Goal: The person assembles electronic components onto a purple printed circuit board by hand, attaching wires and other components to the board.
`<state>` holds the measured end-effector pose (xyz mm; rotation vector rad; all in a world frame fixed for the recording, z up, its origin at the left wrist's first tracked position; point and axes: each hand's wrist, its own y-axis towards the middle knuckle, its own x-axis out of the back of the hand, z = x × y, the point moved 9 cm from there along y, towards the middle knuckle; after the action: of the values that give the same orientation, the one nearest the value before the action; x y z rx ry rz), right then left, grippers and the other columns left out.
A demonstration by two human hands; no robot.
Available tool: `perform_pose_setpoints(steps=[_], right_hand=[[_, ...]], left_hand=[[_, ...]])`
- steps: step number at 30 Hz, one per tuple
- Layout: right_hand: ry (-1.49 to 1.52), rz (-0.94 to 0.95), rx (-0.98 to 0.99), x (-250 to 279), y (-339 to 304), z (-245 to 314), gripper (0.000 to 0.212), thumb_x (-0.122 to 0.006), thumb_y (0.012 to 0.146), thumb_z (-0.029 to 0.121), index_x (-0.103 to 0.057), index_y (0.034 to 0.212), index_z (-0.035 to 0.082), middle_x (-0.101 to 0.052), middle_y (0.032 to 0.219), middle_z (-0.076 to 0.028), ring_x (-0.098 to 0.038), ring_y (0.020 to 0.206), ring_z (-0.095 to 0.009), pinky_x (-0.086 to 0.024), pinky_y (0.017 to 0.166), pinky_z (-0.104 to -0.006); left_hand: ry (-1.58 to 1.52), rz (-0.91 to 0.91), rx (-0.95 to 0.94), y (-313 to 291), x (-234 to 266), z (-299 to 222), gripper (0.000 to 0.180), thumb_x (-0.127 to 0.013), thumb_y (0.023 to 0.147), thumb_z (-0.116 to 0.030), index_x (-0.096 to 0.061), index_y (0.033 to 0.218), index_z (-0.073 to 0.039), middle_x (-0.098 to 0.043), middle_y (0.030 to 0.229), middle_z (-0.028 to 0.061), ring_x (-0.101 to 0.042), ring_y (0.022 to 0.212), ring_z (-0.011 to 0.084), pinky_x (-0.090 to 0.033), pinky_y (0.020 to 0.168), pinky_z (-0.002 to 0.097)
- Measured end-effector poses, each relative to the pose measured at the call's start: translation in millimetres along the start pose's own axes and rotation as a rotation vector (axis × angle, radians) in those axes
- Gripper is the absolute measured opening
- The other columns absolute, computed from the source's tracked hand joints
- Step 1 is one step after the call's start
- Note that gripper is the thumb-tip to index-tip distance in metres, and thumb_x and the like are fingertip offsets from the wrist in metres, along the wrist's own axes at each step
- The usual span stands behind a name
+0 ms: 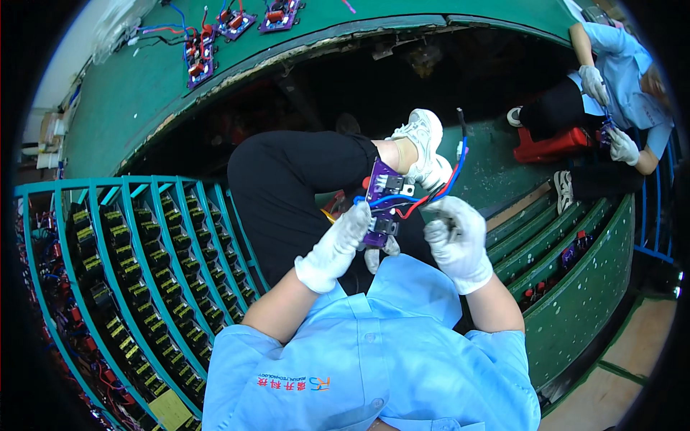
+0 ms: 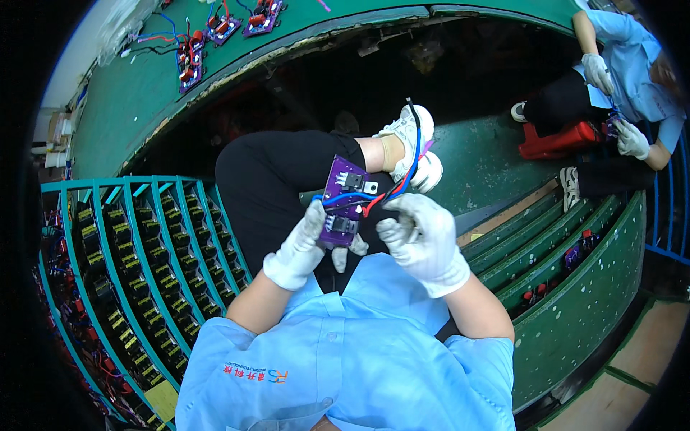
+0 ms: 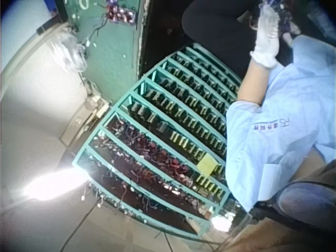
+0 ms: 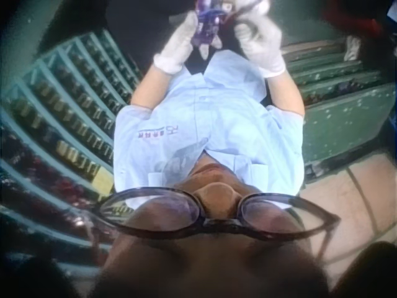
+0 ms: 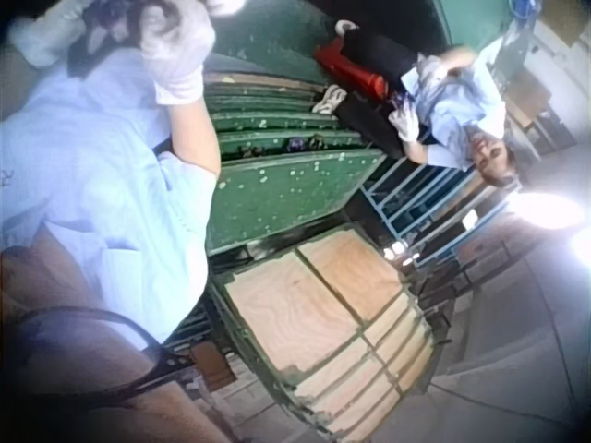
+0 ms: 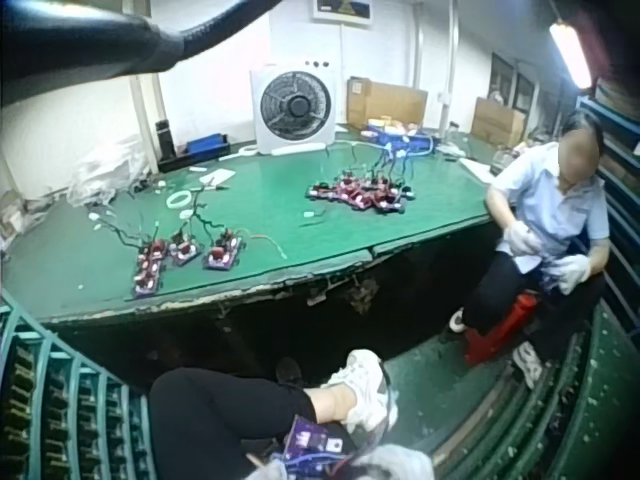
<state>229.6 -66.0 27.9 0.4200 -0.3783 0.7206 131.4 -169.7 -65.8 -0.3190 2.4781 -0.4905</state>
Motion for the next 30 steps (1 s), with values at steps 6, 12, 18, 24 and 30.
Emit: perform_pose_setpoints(steps=[6,12,18,24,30], right_hand=[[0.223,0.067,-0.521,-28.3,-1.1,-57.4,0.010,-0.058,0.084,0.008,-0.059,0.082,-0.002,-0.058,0.067,-0.011,-0.056,0.055,-0.022,-0.044,0.053,-0.0299],[0.637,-0.012,-0.556,-29.6,4.1,-48.4,0.016,-0.054,0.089,0.019,-0.055,0.079,0.006,-0.053,0.061,-0.005,-0.048,0.045,-0.013,-0.037,0.041,-0.0251],[1.391,-0.145,-1.003,-62.3,-14.7,-67.0,0.018,-0.053,0.090,0.030,-0.050,0.078,0.018,-0.046,0.053,0.005,-0.041,0.037,-0.005,-0.030,0.033,-0.0187],[1.215,0.057,-1.046,-69.5,-34.2,-57.3,0.032,-0.055,0.088,0.038,-0.051,0.069,0.013,-0.044,0.046,0.002,-0.040,0.032,-0.010,-0.029,0.031,-0.0232],[0.133,-0.004,-0.260,-26.7,3.8,-29.7,0.029,-0.055,0.087,0.028,-0.052,0.067,0.008,-0.046,0.047,-0.003,-0.045,0.036,-0.018,-0.035,0.036,-0.0285]], left_hand=[[0.654,-0.143,-0.258,-9.1,4.3,-22.7,0.090,-0.062,0.078,-0.041,-0.012,0.138,0.004,-0.046,0.119,0.0238,-0.052,0.105,0.0340,-0.039,0.092,0.0371],[0.562,-0.010,-0.501,-7.1,-6.4,-52.9,0.098,-0.040,0.081,-0.066,-0.008,0.138,0.007,-0.040,0.125,0.0268,-0.048,0.112,0.0356,-0.038,0.094,0.0360],[1.243,-0.295,-1.018,-35.8,-12.8,-89.5,0.083,-0.063,0.061,-0.001,-0.022,0.134,0.005,-0.047,0.117,0.0278,-0.050,0.108,0.0408,-0.041,0.091,0.0432],[1.342,-0.096,-1.243,-32.1,-37.8,-88.5,0.089,-0.070,0.067,-0.037,-0.025,0.135,0.000,-0.048,0.116,0.0251,-0.050,0.108,0.0427,-0.037,0.094,0.0499],[0.252,-0.112,-0.436,7.0,4.8,-40.7,0.077,-0.044,0.086,-0.054,-0.024,0.135,0.001,-0.053,0.114,0.0158,-0.057,0.100,0.0240,-0.048,0.084,0.0314]])
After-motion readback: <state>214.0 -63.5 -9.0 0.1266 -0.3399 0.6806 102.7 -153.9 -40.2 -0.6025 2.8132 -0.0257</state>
